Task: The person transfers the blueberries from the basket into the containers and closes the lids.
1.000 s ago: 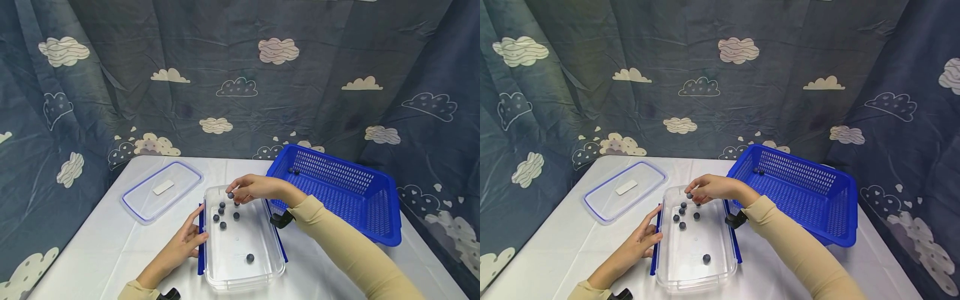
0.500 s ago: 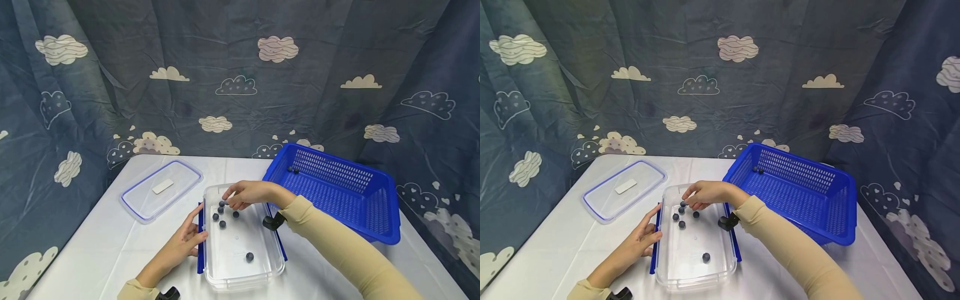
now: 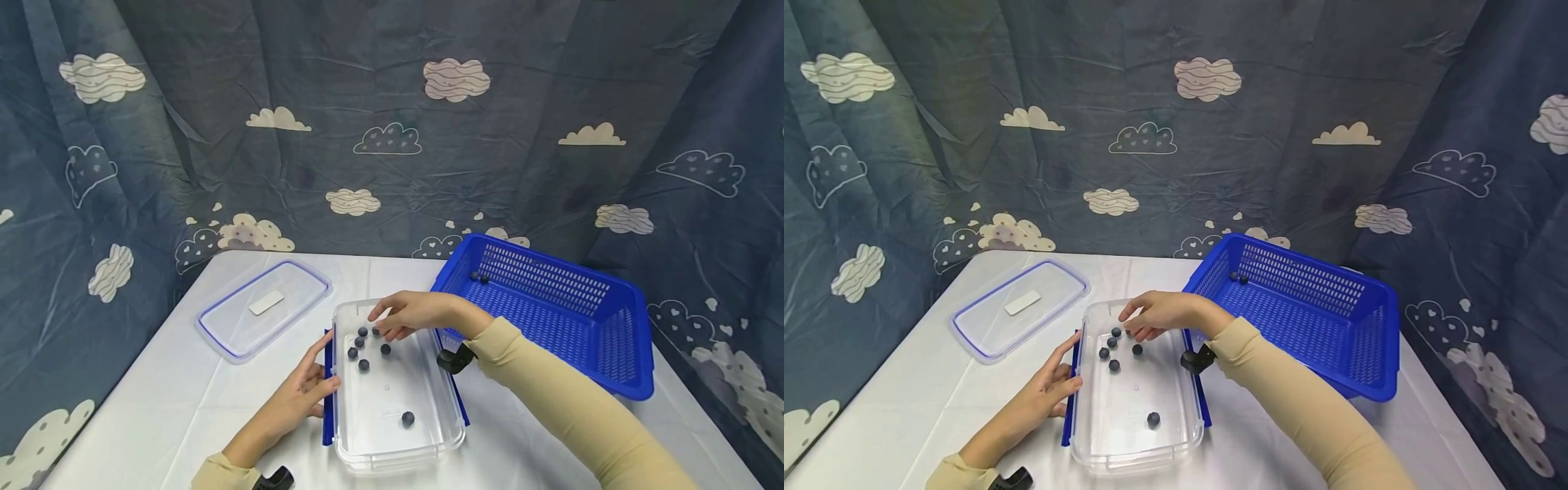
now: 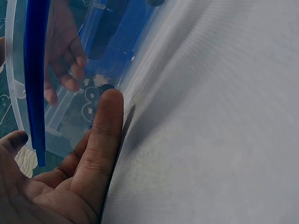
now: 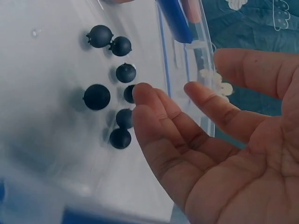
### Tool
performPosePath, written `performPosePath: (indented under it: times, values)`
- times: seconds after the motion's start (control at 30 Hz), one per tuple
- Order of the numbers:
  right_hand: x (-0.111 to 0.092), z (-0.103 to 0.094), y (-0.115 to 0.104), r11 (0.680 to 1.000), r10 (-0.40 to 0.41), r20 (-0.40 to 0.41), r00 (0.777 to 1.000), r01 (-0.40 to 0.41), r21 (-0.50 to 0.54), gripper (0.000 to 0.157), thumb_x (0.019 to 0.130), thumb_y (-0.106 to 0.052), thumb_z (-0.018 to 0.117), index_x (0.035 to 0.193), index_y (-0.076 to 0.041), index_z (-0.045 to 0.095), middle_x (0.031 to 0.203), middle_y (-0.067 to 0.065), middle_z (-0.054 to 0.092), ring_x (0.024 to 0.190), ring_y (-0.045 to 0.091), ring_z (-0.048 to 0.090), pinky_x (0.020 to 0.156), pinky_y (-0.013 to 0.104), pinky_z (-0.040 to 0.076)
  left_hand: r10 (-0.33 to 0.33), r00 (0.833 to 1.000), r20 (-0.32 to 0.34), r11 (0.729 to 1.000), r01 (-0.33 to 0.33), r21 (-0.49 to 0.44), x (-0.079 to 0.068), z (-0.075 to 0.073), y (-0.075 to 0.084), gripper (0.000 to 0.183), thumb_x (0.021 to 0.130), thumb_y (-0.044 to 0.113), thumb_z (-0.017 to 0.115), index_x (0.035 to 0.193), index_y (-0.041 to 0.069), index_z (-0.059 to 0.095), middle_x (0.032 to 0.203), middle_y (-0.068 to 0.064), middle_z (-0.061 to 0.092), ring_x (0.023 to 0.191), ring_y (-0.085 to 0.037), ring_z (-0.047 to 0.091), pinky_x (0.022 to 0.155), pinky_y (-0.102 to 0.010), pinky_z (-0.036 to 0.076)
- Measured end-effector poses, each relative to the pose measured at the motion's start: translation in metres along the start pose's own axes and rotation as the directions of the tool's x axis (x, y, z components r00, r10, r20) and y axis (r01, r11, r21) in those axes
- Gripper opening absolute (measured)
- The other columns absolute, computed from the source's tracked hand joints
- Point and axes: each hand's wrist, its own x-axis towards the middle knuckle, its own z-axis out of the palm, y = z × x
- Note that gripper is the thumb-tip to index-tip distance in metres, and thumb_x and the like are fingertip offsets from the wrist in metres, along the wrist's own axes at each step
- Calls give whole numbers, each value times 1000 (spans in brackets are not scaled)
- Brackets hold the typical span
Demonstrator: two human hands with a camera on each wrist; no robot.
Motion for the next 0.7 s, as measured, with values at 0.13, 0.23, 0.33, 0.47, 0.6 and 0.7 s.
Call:
performPosePath:
  times: [0.13, 0.23, 0.33, 0.47, 0.6, 0.7]
  values:
    - [-4, -5, 1, 1000, -10, -34, 999, 10, 11, 42, 110, -20, 60, 148, -2, 58, 140, 25, 66, 113, 19, 72, 104, 38, 61, 14, 1000, 8, 1000, -14, -4, -1, 0, 1, 80, 111, 24, 59, 173, 36, 10, 123, -29, 57, 102, -26, 69, 77, -44, 69]
    - [-8, -10, 2, 999, -29, -62, 998, 30, 14, 38, 110, -22, 61, 144, -5, 61, 141, 24, 66, 116, 20, 73, 104, 38, 61, 18, 1000, 11, 1000, -18, -12, -2, 1, 2, 81, 111, 22, 59, 174, 34, 10, 123, -30, 57, 103, -25, 68, 77, -44, 69]
    - [-11, -15, 2, 999, -53, -73, 996, 54, 7, 38, 111, -23, 60, 145, -6, 61, 139, 21, 68, 121, 23, 73, 105, 39, 61, 13, 1000, 8, 1000, -13, -20, -2, 1, 2, 81, 111, 22, 59, 174, 34, 10, 123, -29, 57, 103, -25, 69, 77, -44, 69]
    - [-18, -24, 3, 997, -76, -102, 992, 78, 15, 42, 111, -23, 58, 149, -4, 58, 135, 18, 69, 128, 28, 71, 110, 44, 59, 6, 1000, 5, 1000, -6, -22, -2, 1, 1, 80, 111, 23, 59, 173, 37, 11, 122, -27, 57, 103, -24, 69, 77, -45, 69]
    - [-23, -33, 6, 995, -92, -138, 986, 98, 33, 42, 112, -23, 56, 150, -4, 57, 133, 16, 69, 132, 33, 68, 114, 50, 56, 12, 1000, 7, 1000, -12, -19, -1, 1, 0, 80, 111, 23, 59, 173, 37, 10, 122, -27, 57, 102, -25, 69, 77, -46, 69]
    - [-27, -39, 8, 994, -91, -159, 983, 101, 52, 41, 113, -22, 55, 150, -6, 58, 133, 16, 68, 132, 34, 68, 115, 52, 55, 12, 1000, 5, 1000, -11, -18, -2, 1, 0, 80, 111, 23, 59, 173, 37, 11, 122, -27, 57, 103, -25, 69, 78, -46, 69]
